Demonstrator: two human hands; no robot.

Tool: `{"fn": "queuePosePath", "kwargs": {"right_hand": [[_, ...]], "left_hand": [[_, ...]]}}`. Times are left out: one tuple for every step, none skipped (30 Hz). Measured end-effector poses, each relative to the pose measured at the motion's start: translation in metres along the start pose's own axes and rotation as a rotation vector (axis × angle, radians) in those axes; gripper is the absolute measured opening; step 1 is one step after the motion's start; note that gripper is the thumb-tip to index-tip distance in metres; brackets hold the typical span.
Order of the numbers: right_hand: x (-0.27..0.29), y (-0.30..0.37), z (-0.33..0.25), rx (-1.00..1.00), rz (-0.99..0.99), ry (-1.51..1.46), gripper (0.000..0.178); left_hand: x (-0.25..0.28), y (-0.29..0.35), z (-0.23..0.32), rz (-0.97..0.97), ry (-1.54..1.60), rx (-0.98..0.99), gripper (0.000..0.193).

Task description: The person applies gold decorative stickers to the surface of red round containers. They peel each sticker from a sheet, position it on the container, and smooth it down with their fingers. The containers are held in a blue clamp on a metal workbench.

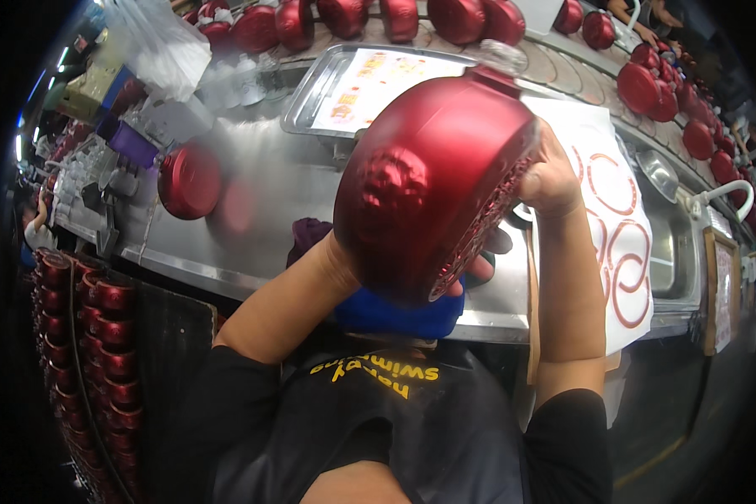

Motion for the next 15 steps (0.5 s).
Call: {"fn": "queuePosePath", "kwargs": {"right_hand": [[-0.006,0.004,0.004,-0.03,0.013,0.014,0.098],[-0.012,0.01,0.006,-0.074,0.033,0.042,0.091],[-0.015,0.017,0.01,-0.16,0.09,0.141,0.085],[-0.026,0.025,0.004,-0.152,0.081,0.092,0.078],[-0.034,0.033,0.0,-0.156,0.105,0.001,0.079],[-0.048,0.043,-0.002,-0.149,0.104,-0.086,0.081],[-0.059,0.052,-0.005,-0.134,0.096,-0.028,0.082],[-0.068,0.059,-0.003,-0.14,0.096,0.059,0.084],[-0.072,0.062,-0.001,-0.143,0.1,0.206,0.081],[-0.071,0.067,0.003,-0.183,0.136,0.518,0.078],[-0.068,0.067,0.009,-0.2,0.183,0.542,0.072],[-0.062,0.068,0.017,-0.247,0.228,0.424,0.067],[-0.059,0.067,0.027,-0.289,0.265,0.282,0.063],[-0.058,0.063,0.029,-0.271,0.241,0.364,0.058],[-0.058,0.061,0.031,-0.268,0.228,0.426,0.055]], "left_hand": [[0.009,0.01,0.003,0.155,-0.085,-0.067,0.055],[0.004,0.02,0.007,0.165,-0.117,-0.14,0.055],[0.006,0.034,0.015,0.26,-0.209,-0.254,0.056],[0.013,0.052,0.026,0.444,-0.373,-0.357,0.059],[0.015,0.065,0.032,0.557,-0.476,-0.422,0.059],[0.017,0.078,0.037,0.669,-0.588,-0.485,0.059],[0.014,0.089,0.042,0.725,-0.709,-0.564,0.059],[0.02,0.094,0.039,0.802,-0.735,-0.537,0.06],[0.022,0.097,0.038,0.817,-0.772,-0.526,0.062],[0.021,0.097,0.038,0.795,-0.828,-0.525,0.065],[0.023,0.102,0.04,0.856,-0.948,-0.511,0.069],[0.021,0.106,0.045,0.876,-1.088,-0.509,0.074],[0.023,0.112,0.047,0.941,-1.207,-0.468,0.079],[0.025,0.118,0.055,1.009,-1.31,-0.423,0.085],[0.024,0.122,0.059,0.997,-1.34,-0.409,0.086]]}}
Point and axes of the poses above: each hand's wrist, its own y-axis away from the middle knuckle, its own x-axis out of the back of the hand, z = x × y, the point moved 9 cm from there along -y, towards the middle knuckle, and after that the axes turned 1 degree about y, right-handed, at the moved point
